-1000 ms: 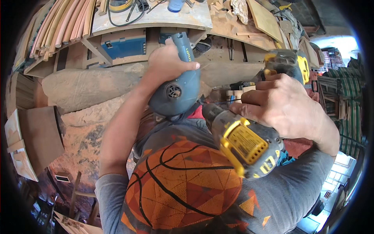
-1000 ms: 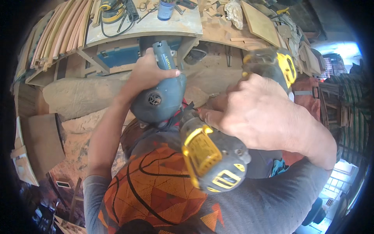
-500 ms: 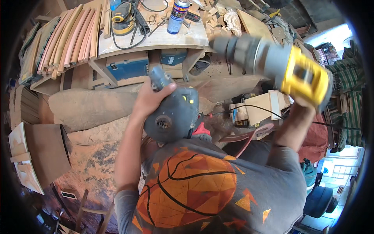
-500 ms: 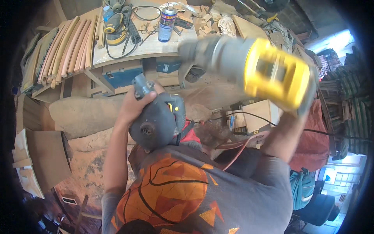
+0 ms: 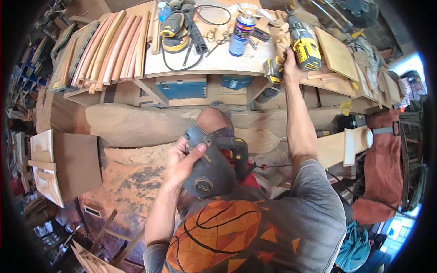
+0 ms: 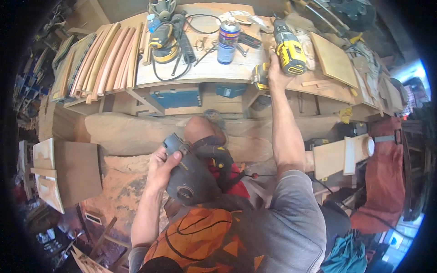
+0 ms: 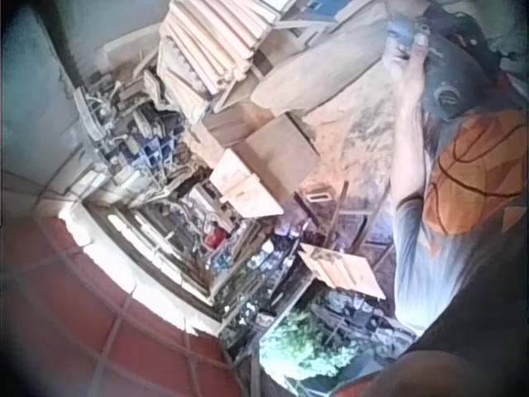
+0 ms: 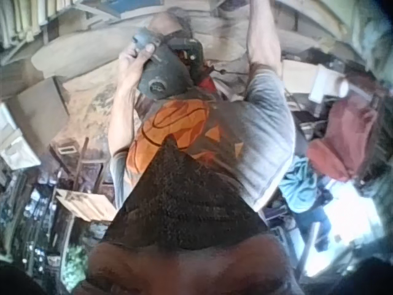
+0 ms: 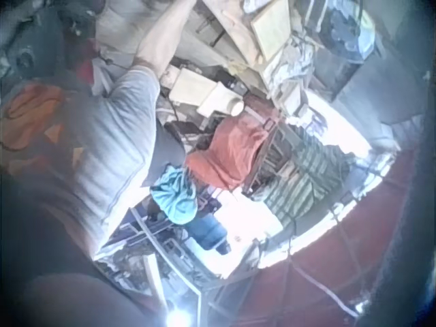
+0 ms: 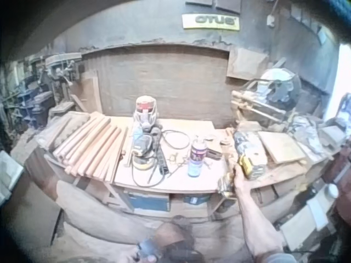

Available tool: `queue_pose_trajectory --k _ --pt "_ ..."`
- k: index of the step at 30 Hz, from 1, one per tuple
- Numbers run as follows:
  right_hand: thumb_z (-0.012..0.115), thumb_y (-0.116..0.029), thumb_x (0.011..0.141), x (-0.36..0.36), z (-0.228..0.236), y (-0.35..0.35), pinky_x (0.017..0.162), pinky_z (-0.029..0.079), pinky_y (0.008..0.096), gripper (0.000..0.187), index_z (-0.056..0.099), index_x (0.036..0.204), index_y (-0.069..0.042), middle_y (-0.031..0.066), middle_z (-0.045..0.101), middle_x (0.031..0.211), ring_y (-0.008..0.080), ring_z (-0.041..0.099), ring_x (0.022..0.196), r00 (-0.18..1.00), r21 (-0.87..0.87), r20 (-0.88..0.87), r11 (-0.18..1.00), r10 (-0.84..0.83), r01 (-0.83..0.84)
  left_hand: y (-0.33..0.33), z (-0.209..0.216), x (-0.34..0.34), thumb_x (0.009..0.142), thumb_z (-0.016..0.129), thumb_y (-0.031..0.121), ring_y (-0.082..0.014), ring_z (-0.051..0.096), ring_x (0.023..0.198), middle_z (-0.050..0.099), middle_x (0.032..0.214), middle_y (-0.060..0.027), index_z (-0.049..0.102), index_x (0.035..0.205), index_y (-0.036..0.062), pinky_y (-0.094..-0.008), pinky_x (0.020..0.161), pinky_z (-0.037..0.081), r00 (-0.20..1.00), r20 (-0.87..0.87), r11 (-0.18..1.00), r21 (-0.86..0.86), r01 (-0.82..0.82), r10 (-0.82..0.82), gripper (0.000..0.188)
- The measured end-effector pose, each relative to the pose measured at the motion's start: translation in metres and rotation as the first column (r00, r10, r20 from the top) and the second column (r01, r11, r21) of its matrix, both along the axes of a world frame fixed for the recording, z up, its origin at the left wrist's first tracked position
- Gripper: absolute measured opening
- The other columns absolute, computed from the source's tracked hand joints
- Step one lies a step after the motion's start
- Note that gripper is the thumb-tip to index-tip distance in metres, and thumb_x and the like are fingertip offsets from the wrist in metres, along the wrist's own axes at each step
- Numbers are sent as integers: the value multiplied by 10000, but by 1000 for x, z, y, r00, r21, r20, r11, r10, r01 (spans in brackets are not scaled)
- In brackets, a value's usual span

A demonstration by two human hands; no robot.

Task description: The person is disassembling a circular saw or similar power tool, specifically focusing on the impeller and housing components.

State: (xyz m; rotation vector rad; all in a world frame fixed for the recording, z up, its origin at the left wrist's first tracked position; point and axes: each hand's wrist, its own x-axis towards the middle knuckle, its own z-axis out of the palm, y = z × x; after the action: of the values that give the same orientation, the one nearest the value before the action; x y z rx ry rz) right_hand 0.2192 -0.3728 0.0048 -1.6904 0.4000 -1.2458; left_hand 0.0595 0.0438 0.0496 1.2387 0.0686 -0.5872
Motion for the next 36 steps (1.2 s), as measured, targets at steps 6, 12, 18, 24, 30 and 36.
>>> queue_pose_trajectory --k 6,12,18,24,30,36 --pt "796 -146 829 65 -50 -34 983 495 396 448 633 1211 24 128 690 1141 252 660 1063 999 -5 -1 999 50 -50 -25 18 13 940 783 153 -109 679 888 732 1044 -53 655 1224 23 -284 788 578 997 -46 998 18 59 -58 337" --pt "836 -218 831 88 -56 -17 987 491 396 476 650 1200 16 136 707 1149 265 671 1079 994 -231 101 971 -43 65 -37 9 18 948 777 175 -116 653 984 718 1082 -49 635 1241 29 -312 870 548 992 31 985 119 122 -126 357" --pt "813 -123 863 77 -39 3 956 509 364 400 651 1192 38 116 703 1150 209 671 1024 991 -11 82 994 108 -108 -47 12 30 940 754 148 -141 663 1009 728 1085 -81 578 1314 7 -323 887 543 946 175 933 285 219 -275 438" --pt "723 -124 836 15 -50 73 1023 397 464 528 513 1283 65 211 551 1220 358 528 1136 969 34 -195 986 -155 164 -51 19 35 934 749 165 -152 683 970 736 1068 -110 581 1300 -10 -332 871 548 932 237 925 332 185 -272 439" --pt "669 -127 796 49 -75 193 999 425 466 575 564 1337 37 207 644 1220 345 564 1067 872 -386 -433 828 227 -407 -42 19 25 939 738 183 -166 683 952 731 1050 -107 603 1249 -3 -339 861 551 968 145 926 349 145 -206 386" --pt "615 -126 787 95 -85 242 1032 374 489 726 447 1463 78 225 613 1305 373 511 1137 776 -289 -585 833 237 -472 -41 17 25 944 739 223 -168 676 944 726 1051 -100 621 1211 -4 -337 859 550 966 187 920 380 95 -177 370"
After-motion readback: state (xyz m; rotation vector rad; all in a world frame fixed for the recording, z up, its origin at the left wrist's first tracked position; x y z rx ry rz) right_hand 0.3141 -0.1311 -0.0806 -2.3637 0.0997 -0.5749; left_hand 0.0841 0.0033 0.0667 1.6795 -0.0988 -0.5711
